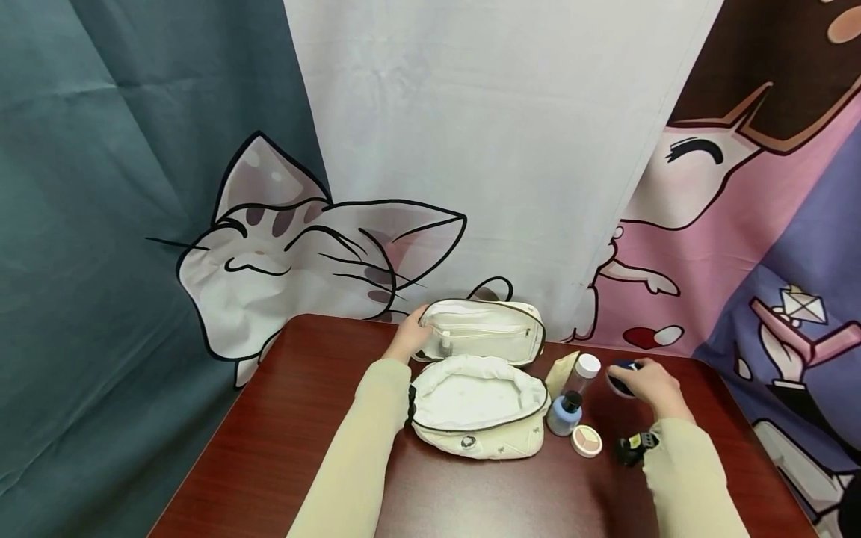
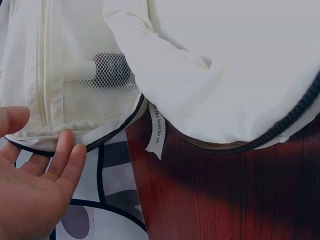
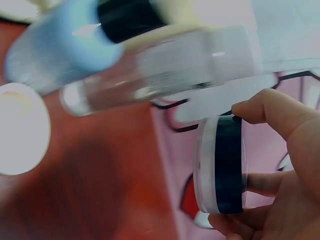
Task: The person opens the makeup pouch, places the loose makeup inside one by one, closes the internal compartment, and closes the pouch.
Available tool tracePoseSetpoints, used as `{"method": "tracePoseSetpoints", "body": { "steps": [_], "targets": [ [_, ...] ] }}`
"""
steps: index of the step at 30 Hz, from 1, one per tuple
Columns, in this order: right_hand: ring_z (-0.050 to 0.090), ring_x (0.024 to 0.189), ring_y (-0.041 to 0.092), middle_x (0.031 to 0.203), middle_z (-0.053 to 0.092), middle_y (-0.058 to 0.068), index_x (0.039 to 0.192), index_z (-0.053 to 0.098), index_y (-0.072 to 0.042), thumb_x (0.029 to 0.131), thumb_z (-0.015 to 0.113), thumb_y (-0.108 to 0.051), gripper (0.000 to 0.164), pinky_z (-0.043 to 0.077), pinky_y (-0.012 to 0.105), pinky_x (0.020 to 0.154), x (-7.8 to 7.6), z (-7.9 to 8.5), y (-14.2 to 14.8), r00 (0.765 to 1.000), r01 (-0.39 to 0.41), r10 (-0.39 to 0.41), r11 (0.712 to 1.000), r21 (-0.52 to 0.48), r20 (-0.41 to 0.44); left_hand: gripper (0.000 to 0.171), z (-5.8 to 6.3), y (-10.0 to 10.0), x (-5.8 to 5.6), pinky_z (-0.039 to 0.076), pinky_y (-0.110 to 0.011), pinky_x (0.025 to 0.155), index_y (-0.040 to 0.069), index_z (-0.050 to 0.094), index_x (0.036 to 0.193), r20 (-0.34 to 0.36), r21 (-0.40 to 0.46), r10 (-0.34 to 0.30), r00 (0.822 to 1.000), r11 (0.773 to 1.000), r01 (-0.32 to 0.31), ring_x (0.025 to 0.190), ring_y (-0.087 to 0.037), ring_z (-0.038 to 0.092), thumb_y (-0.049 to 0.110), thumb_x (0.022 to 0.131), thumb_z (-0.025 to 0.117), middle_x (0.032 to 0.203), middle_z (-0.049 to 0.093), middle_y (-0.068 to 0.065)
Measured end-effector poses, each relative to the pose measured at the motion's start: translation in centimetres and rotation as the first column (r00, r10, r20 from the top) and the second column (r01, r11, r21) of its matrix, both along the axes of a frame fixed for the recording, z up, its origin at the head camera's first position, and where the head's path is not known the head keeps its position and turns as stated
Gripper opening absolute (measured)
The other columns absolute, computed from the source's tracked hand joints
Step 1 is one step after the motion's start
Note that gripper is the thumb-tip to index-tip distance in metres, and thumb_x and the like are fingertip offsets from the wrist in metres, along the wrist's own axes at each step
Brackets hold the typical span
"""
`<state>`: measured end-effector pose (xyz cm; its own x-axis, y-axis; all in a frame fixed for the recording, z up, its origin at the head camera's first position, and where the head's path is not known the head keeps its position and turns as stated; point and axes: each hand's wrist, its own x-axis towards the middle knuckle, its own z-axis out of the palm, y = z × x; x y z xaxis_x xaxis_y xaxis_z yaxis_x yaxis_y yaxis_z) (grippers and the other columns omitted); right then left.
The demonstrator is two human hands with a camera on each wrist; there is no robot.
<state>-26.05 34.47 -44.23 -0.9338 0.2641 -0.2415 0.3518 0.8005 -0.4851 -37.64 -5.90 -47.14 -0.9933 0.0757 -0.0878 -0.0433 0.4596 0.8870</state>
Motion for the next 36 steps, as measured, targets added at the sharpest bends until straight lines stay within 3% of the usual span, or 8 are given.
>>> {"method": "tracePoseSetpoints", "body": {
  "steps": [7, 15, 18, 22, 25, 29, 33, 36],
  "targets": [
    [0.031, 0.101, 0.05, 0.126, 0.038, 0.038, 0.134, 0.032, 0.012, 0.083, 0.053, -0.056, 0.087, 0.034, 0.056, 0.082, -1.1, 3.5, -1.8, 0.995, -0.033, 0.036, 0.999, 0.035, -0.089, 0.054, 0.2, 0.0, 0.0, 0.038, -0.036, 0.074, 0.013, 0.037, 0.143, -0.006, -0.014, 0.004, 1.0, 1.0, -0.004, 0.1, -0.029, 0.047, 0.007, 0.09, 0.049, 0.142, 0.038, -0.016],
    [0.032, 0.1, 0.043, 0.122, 0.046, 0.033, 0.135, 0.037, 0.005, 0.081, 0.058, -0.05, 0.081, 0.04, 0.048, 0.07, -2.5, 6.0, -5.7, 0.98, -0.068, 0.074, 0.997, 0.038, -0.186, 0.053, 0.4, 0.1, 0.1, 0.039, -0.036, 0.067, 0.014, 0.034, 0.144, 0.016, -0.008, 0.004, 1.0, 1.0, -0.004, 0.085, -0.028, 0.047, 0.008, 0.093, 0.045, 0.144, 0.034, -0.014],
    [0.033, 0.101, 0.043, 0.124, 0.045, 0.032, 0.137, 0.037, 0.004, 0.08, 0.057, -0.046, 0.078, 0.039, 0.047, 0.07, -3.0, 6.4, -7.1, 0.976, -0.087, 0.094, 0.995, 0.046, -0.198, 0.051, 0.4, 0.1, 0.1, 0.042, -0.041, 0.082, 0.014, 0.033, 0.144, 0.015, -0.015, 0.005, 1.0, 1.0, -0.005, 0.104, -0.031, 0.049, 0.012, 0.095, 0.046, 0.145, 0.034, -0.015],
    [0.035, 0.104, 0.043, 0.125, 0.045, 0.031, 0.137, 0.037, 0.003, 0.08, 0.057, -0.045, 0.077, 0.04, 0.049, 0.073, -3.7, 6.4, -8.6, 0.971, -0.114, 0.121, 0.993, 0.043, -0.207, 0.047, 0.2, 0.2, -0.1, 0.034, -0.047, 0.099, 0.015, 0.032, 0.145, 0.024, -0.016, 0.006, 1.0, 1.0, -0.006, 0.128, -0.033, 0.036, 0.02, 0.099, 0.042, 0.145, 0.033, -0.014],
    [0.036, 0.106, 0.044, 0.123, 0.047, 0.029, 0.136, 0.04, 0.0, 0.08, 0.058, -0.046, 0.074, 0.04, 0.05, 0.076, -4.2, 6.1, -9.8, 0.963, -0.128, 0.132, 0.991, 0.035, -0.236, 0.046, 0.0, 0.2, -0.4, 0.045, -0.039, 0.08, 0.017, 0.028, 0.146, 0.046, 0.004, 0.005, 0.999, 1.0, -0.005, 0.095, -0.026, 0.055, 0.02, 0.101, 0.036, 0.137, 0.043, -0.017],
    [0.038, 0.107, 0.044, 0.122, 0.05, 0.029, 0.133, 0.043, 0.0, 0.08, 0.06, -0.045, 0.071, 0.04, 0.051, 0.081, -4.8, 5.6, -11.6, 0.951, -0.141, 0.14, 0.99, 0.014, -0.276, 0.047, -0.1, 0.3, -0.6, 0.032, -0.029, 0.051, 0.021, 0.026, 0.146, 0.069, 0.022, 0.012, 0.998, 1.0, -0.014, 0.051, -0.015, 0.031, 0.015, 0.1, 0.033, 0.115, 0.053, -0.024],
    [0.044, 0.108, 0.045, 0.12, 0.051, 0.029, 0.132, 0.043, 0.001, 0.08, 0.061, -0.042, 0.07, 0.041, 0.051, 0.084, -5.3, 4.9, -13.2, 0.945, -0.152, 0.143, 0.988, -0.008, -0.295, 0.046, -0.3, 0.5, -0.6, 0.032, -0.03, 0.05, 0.022, 0.028, 0.145, 0.062, 0.028, 0.023, 0.998, 0.999, -0.025, 0.049, -0.015, 0.029, 0.016, 0.1, 0.036, 0.112, 0.052, -0.026],
    [0.049, 0.105, 0.043, 0.119, 0.052, 0.029, 0.131, 0.042, 0.002, 0.08, 0.063, -0.041, 0.07, 0.042, 0.05, 0.084, -5.7, 4.2, -14.3, 0.94, -0.159, 0.136, 0.986, -0.048, -0.312, 0.046, -0.3, 0.7, -0.2, 0.041, -0.034, 0.062, 0.017, 0.032, 0.143, 0.003, 0.024, 0.033, 0.999, 0.999, -0.033, 0.068, -0.019, 0.048, 0.016, 0.098, 0.044, 0.124, 0.049, -0.021]
  ]
}}
